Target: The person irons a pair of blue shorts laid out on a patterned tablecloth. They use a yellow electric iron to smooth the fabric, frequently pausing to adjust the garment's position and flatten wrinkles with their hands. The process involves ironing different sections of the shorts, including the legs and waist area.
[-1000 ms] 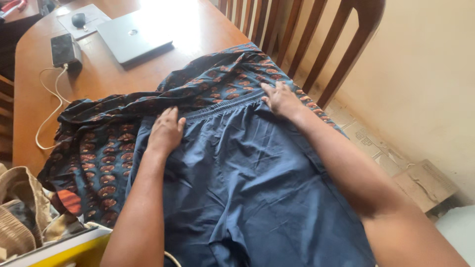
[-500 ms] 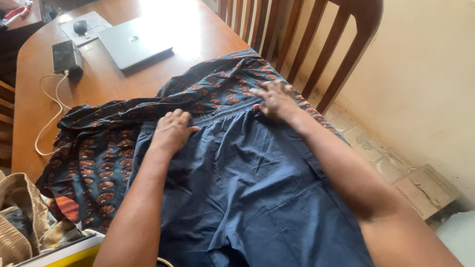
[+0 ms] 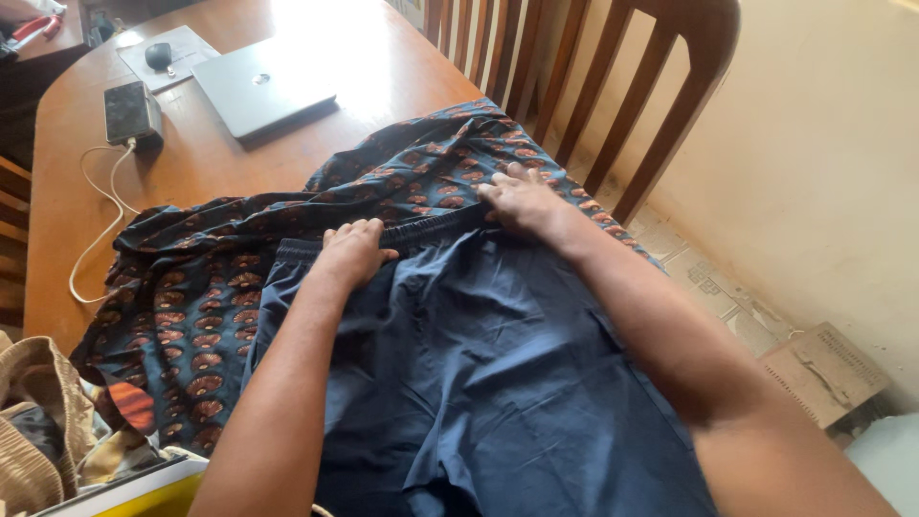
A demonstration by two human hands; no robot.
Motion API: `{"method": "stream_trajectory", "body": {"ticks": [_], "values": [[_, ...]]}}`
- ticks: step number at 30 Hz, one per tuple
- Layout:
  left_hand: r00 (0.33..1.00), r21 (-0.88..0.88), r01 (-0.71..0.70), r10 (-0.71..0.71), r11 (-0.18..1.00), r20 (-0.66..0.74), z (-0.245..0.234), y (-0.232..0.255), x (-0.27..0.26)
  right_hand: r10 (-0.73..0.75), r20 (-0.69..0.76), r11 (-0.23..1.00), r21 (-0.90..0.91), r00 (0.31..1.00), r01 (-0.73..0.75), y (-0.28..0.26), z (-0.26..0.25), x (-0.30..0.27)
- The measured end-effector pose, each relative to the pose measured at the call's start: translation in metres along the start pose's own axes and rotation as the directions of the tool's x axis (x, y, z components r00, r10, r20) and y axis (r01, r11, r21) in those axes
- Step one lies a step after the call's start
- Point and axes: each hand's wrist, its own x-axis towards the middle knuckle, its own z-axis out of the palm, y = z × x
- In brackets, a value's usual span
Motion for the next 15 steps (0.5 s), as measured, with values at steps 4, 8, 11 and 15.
{"method": "stream_trajectory", "body": {"ticks": [4, 8, 11, 15], "values": [[0.995, -0.103, 0.036, -0.026, 0.994, 0.101, -0.008, 0.009, 0.016, -0.045, 0.027, 0.999, -0.013, 0.999, 0.046, 0.028, -0.012, -0.003], [0.990, -0.108, -0.029, 0.013, 0.994, -0.141, -0.029, 0.028, 0.040, -0.001, -0.094, 0.999, -0.046, 0.996, -0.004, 0.057, -0.051, 0.010], [0.967, -0.148, -0.009, -0.029, 0.989, -0.253, -0.042, 0.038, 0.054, 0.139, -0.166, 0.988, -0.048, 0.976, -0.149, 0.060, -0.069, 0.023], [0.929, 0.079, 0.060, -0.027, 0.995, -0.368, -0.027, 0.054, 0.050, 0.094, -0.205, 0.994, -0.034, 0.974, -0.103, 0.045, -0.061, 0.007]]}}
